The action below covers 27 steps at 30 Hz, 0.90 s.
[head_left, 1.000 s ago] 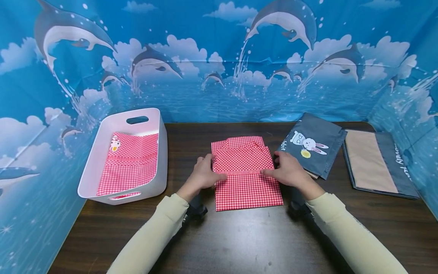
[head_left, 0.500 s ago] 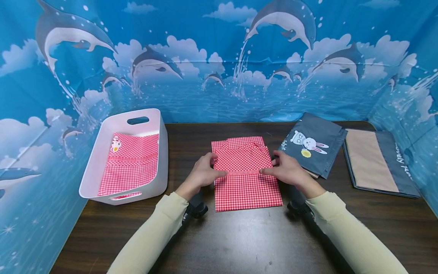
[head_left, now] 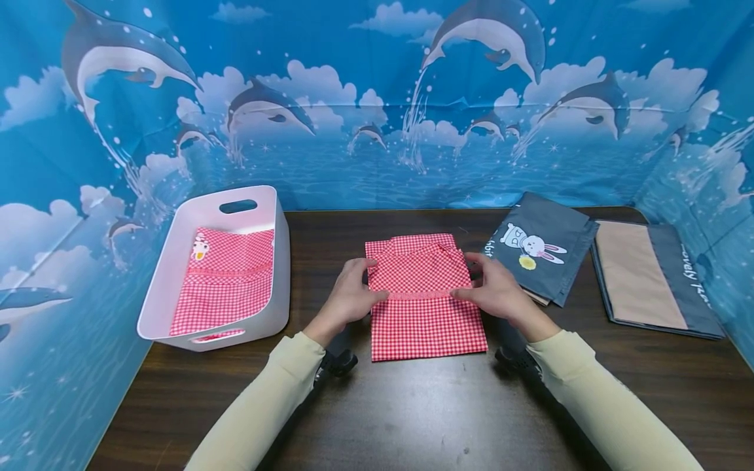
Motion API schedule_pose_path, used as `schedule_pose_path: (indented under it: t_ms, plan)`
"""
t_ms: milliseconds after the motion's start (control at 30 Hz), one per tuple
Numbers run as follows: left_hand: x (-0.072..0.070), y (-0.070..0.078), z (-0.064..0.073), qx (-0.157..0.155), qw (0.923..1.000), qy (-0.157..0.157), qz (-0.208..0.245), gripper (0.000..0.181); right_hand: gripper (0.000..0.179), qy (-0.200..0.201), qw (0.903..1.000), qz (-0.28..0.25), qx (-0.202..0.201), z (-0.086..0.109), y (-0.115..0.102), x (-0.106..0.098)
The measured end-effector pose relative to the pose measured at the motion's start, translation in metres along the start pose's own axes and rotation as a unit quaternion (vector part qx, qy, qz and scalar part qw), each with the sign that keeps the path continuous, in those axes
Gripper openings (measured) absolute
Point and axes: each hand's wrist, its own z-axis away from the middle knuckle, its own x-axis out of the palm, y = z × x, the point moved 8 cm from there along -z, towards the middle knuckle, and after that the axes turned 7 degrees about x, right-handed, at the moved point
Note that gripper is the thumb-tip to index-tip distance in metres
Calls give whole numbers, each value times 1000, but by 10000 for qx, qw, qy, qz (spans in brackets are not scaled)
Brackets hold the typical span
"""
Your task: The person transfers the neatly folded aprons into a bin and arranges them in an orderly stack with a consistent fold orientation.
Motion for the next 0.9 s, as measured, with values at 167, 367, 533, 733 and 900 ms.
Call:
schedule_pose_path:
  t_ms: [167, 367, 533, 733, 900]
  plan:
    - [4, 2, 1, 459, 9987, -190, -119, 55, 77, 85, 9994, 175, -284, 2, -2, 1]
    - [4, -6, 2, 342, 9994, 14, 20, 60, 61, 147, 9990, 311, -290, 2, 0, 3]
    - [4, -11, 3, 76, 9998, 55, 153, 62, 58, 192, 9991, 286, -256, 2, 0, 3]
    - [7, -14, 3, -146, 9989, -144, 430, 56, 62, 96, 9995, 300, -91, -1, 3, 5]
    - [8, -14, 3, -200, 9986, -164, 454, 55, 62, 71, 9996, 289, -26, -2, 5, 5]
